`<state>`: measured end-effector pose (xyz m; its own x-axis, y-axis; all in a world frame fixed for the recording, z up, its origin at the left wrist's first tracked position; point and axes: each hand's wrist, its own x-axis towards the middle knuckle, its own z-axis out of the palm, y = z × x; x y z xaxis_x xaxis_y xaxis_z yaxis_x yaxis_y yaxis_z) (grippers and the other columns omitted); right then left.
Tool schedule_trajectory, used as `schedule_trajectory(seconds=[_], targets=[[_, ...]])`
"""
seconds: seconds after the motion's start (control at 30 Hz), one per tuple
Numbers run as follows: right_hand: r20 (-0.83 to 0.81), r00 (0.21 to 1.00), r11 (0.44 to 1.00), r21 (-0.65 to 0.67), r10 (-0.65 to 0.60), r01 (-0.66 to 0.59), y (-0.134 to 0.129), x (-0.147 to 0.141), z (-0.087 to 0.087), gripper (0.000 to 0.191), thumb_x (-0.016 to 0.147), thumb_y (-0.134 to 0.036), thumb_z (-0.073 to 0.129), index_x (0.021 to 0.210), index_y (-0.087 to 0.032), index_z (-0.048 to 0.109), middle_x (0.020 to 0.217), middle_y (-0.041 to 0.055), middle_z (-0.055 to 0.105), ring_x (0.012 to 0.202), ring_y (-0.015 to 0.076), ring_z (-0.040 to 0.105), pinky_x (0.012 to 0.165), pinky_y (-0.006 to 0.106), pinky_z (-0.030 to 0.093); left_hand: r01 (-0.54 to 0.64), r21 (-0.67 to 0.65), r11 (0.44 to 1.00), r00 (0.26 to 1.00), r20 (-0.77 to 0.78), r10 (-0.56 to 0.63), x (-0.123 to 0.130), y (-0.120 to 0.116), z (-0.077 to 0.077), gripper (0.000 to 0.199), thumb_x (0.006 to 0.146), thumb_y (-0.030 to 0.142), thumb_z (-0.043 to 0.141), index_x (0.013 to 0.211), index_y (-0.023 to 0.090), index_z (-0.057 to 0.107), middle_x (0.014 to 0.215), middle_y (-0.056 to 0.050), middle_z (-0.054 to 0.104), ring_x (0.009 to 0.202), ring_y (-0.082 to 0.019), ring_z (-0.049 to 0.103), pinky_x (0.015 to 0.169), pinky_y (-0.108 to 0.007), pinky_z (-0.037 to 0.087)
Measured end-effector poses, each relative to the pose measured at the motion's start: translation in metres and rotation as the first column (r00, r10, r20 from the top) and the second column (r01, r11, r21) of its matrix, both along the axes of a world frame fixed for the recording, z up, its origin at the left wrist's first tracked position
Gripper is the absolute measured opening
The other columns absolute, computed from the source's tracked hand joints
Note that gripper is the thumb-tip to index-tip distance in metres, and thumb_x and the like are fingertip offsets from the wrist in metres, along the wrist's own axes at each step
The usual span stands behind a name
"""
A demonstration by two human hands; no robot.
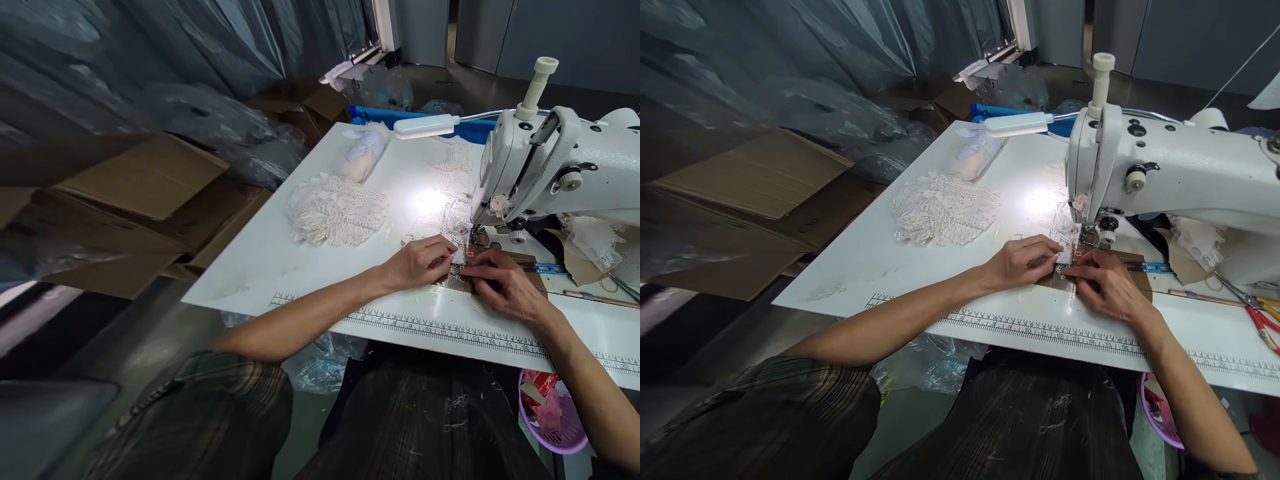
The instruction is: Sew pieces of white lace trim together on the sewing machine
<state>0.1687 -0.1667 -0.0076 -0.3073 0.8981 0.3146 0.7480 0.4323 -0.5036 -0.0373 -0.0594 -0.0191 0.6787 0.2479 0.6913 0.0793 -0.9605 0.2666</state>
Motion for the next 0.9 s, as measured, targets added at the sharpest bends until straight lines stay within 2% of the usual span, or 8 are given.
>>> schedule_trajectory(seconds=[0.07, 0.17, 0.4, 0.6, 0.77, 0.9], targets=[[0.056, 0.998, 0.999, 0.000, 0.038, -0.039, -0.0002, -0.0011, 0.0004, 0.034, 0.090, -0.024, 0.049, 0.113, -0.029, 0.074, 0.101, 0.0090, 0.063, 0.094, 0.0213, 0.061, 0.085, 0.043, 0.053, 0.021, -0.012, 1.000, 0.999, -0.024, -0.021, -0.0009, 0.0000, 0.0013, 0.021, 0.095, 0.015, 0.050, 0.079, 0.013, 0.064, 0.092, -0.007, 0.073, 0.081, -0.011, 0.071, 0.068, -0.020, 0.064], [0.081, 0.996, 0.999, 0.000, 0.045, -0.045, 0.0006, -0.0001, -0.0006, 0.036, 0.091, -0.024, 0.048, 0.115, -0.029, 0.074, 0.101, 0.0100, 0.062, 0.094, 0.0219, 0.059, 0.084, 0.044, 0.053, 0.064, 0.040, 0.997, 0.993, -0.097, -0.060, -0.0023, 0.0010, 0.0005, 0.023, 0.095, 0.014, 0.048, 0.080, 0.013, 0.065, 0.095, -0.008, 0.074, 0.084, -0.012, 0.072, 0.073, -0.023, 0.064], [0.090, 0.993, 0.997, -0.001, 0.077, -0.077, 0.0018, 0.0037, 0.0003, 0.036, 0.091, -0.024, 0.048, 0.114, -0.028, 0.075, 0.098, 0.0098, 0.060, 0.093, 0.0217, 0.058, 0.082, 0.043, 0.052, 0.102, 0.137, 0.985, 0.982, -0.174, -0.077, -0.0037, 0.0033, -0.0023, 0.024, 0.098, 0.014, 0.046, 0.090, 0.013, 0.068, 0.094, -0.005, 0.075, 0.088, -0.012, 0.072, 0.096, -0.034, 0.061], [0.094, 0.993, 0.997, 0.004, 0.078, -0.078, 0.0020, 0.0035, 0.0007, 0.036, 0.090, -0.022, 0.049, 0.114, -0.028, 0.074, 0.098, 0.0096, 0.060, 0.092, 0.0215, 0.058, 0.082, 0.042, 0.052, 0.094, 0.142, 0.985, 0.979, -0.195, -0.066, -0.0033, 0.0025, -0.0028, 0.023, 0.099, 0.015, 0.047, 0.096, 0.014, 0.069, 0.093, -0.004, 0.076, 0.090, -0.013, 0.071, 0.100, -0.037, 0.059], [0.083, 0.994, 0.997, -0.018, 0.072, -0.071, 0.0010, 0.0041, 0.0013, 0.034, 0.090, -0.023, 0.050, 0.113, -0.029, 0.075, 0.098, 0.0090, 0.060, 0.095, 0.0217, 0.058, 0.085, 0.044, 0.052, 0.111, 0.178, 0.978, 0.974, -0.215, -0.072, -0.0029, 0.0030, -0.0048, 0.027, 0.098, 0.015, 0.046, 0.087, 0.015, 0.071, 0.094, -0.005, 0.076, 0.088, -0.013, 0.071, 0.101, -0.039, 0.058], [-0.017, 1.000, 0.999, -0.034, -0.014, 0.014, 0.0016, 0.0080, 0.0012, 0.034, 0.092, -0.027, 0.048, 0.114, -0.031, 0.074, 0.106, 0.0083, 0.059, 0.098, 0.0205, 0.060, 0.088, 0.043, 0.054, 0.122, 0.141, 0.982, 0.959, -0.270, -0.080, -0.0032, 0.0052, -0.0035, 0.021, 0.097, 0.017, 0.050, 0.093, 0.016, 0.071, 0.095, -0.004, 0.076, 0.089, -0.014, 0.071, 0.102, -0.040, 0.056]])
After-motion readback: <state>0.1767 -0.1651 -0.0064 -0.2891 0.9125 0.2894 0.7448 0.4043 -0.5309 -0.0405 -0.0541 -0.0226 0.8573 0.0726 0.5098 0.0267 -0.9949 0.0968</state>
